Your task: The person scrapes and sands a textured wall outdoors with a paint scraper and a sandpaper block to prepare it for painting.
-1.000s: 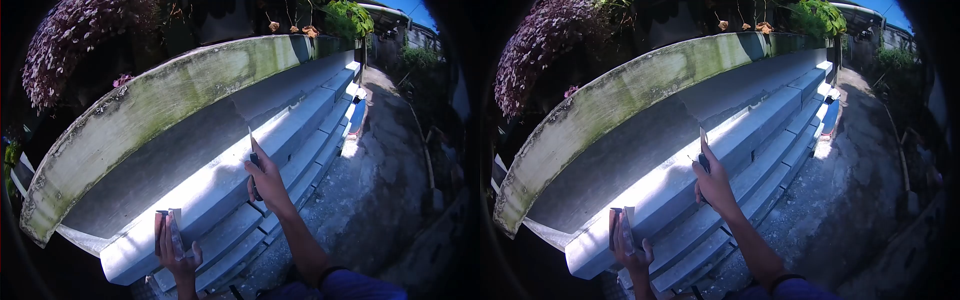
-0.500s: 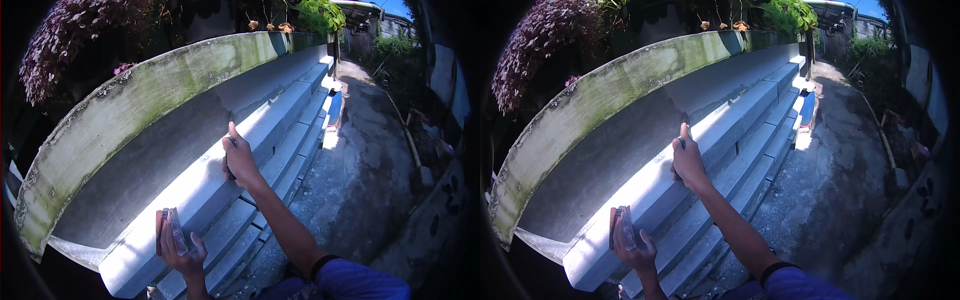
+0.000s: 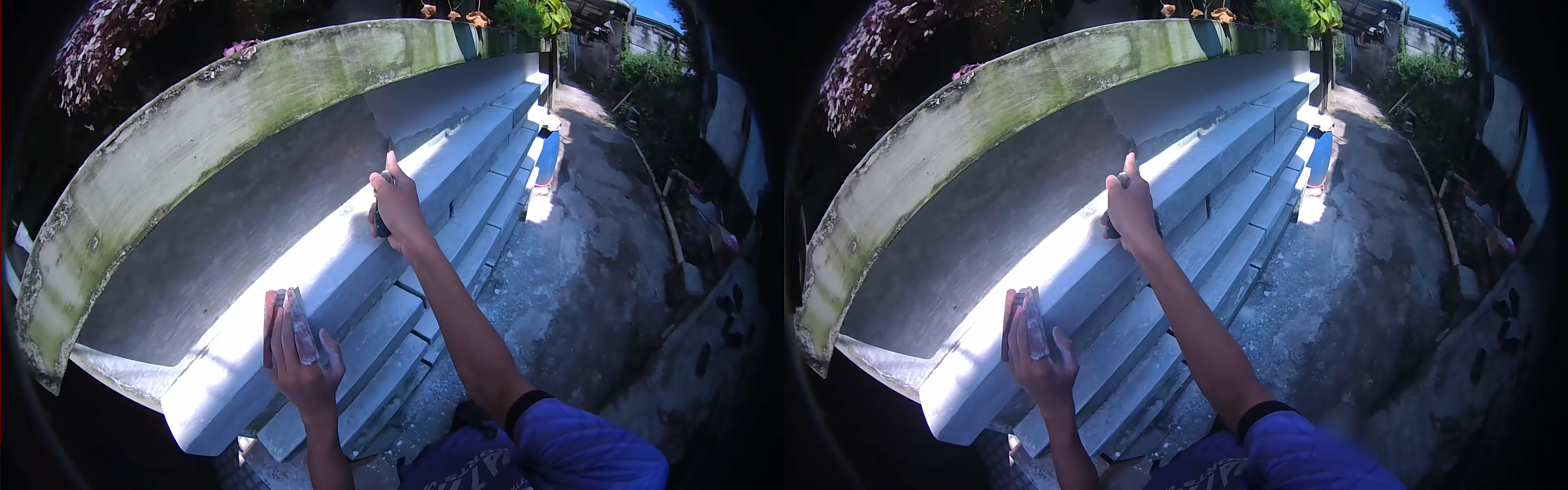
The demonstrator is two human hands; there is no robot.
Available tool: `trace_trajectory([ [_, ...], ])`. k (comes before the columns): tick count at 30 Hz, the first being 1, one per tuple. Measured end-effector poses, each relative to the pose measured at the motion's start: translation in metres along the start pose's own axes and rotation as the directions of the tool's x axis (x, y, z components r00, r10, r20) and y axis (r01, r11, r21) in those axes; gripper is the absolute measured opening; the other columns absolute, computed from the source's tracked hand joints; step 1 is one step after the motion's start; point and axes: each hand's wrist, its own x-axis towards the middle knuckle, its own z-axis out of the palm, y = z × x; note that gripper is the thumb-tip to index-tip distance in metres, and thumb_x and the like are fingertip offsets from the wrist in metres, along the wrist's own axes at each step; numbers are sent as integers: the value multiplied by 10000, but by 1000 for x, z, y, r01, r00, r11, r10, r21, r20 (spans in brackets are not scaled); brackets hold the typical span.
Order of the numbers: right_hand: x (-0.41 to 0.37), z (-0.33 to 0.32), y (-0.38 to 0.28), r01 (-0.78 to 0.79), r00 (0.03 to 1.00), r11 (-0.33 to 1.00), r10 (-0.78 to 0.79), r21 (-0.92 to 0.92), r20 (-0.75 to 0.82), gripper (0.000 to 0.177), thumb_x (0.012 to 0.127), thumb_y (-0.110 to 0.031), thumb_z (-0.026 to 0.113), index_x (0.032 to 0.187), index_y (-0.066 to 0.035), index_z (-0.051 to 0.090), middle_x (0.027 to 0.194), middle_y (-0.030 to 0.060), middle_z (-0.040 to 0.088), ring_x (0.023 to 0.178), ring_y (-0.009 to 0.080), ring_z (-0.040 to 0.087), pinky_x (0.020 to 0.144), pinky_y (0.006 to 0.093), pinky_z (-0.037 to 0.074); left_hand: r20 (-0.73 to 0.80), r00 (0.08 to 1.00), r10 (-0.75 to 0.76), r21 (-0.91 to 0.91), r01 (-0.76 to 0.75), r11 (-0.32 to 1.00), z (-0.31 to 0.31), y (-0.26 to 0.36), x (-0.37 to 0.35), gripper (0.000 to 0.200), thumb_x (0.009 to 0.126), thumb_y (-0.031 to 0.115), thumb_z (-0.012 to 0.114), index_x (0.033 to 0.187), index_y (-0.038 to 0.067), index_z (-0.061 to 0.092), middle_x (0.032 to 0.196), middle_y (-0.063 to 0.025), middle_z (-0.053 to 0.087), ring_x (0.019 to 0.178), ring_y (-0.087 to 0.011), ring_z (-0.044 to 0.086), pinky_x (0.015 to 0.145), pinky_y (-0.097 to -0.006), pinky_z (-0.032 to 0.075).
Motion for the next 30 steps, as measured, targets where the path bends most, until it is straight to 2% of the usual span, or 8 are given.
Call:
trace_trajectory([
  [3,-7,-7,-8,-79,997,995,78,56,20,606,1035,-194,453,1596,-150,229,771,25,461,460,138,493,340,328,412,-9,1000,15,-11,-15,1000,-3,3,7,581,756,58,700,1325,21,588,1263,-160,643,1209,-323,607,1052,-440,428],
  [4,-8,-7,-7,-103,995,993,101,53,25,529,1048,-225,439,1560,-154,326,807,28,475,448,141,489,331,324,406,-5,1000,22,-17,-22,1000,-4,4,9,579,758,58,699,1325,21,588,1263,-164,641,1208,-324,608,1050,-441,429],
  [7,-9,-5,-11,-100,995,995,100,17,-1,487,1058,-236,437,1531,-138,368,786,25,475,440,142,485,323,325,396,-13,1000,10,-23,-10,1000,-6,7,11,575,761,56,694,1326,25,589,1264,-163,641,1207,-323,609,1046,-441,431],
  [16,-8,-9,6,-40,996,999,43,-34,76,566,1075,-293,440,1596,-198,239,748,19,467,444,126,480,324,312,407,-23,1000,7,11,-7,1000,-1,6,7,538,774,67,693,1303,22,601,1260,-156,646,1201,-318,612,1050,-438,423],
  [20,4,-17,-6,-110,991,990,102,86,85,552,1075,-269,430,1592,-193,251,747,23,456,444,122,476,316,309,403,-55,998,-10,6,10,1000,3,4,4,520,784,71,690,1294,15,605,1255,-157,650,1195,-315,618,1058,-433,413],
  [23,-7,-18,4,-81,989,995,72,65,129,546,1075,-278,433,1587,-190,265,749,27,464,434,126,475,311,311,398,-42,999,-16,14,17,1000,3,4,5,516,786,73,688,1291,11,606,1247,-159,654,1190,-314,622,1059,-433,410],
  [26,4,-19,-1,-69,996,993,75,-92,54,558,1074,-281,438,1593,-199,250,746,26,471,421,131,475,309,313,395,-36,999,-10,18,11,1000,0,7,5,513,787,75,688,1289,7,606,1242,-163,655,1186,-313,624,1057,-435,409],
  [30,0,-23,-1,-99,992,994,101,-39,69,445,1076,-312,436,1482,-132,402,734,29,473,414,135,480,306,315,395,-42,999,-23,4,23,1000,0,8,5,514,783,73,688,1286,6,608,1241,-165,655,1190,-313,621,1056,-437,408],
])
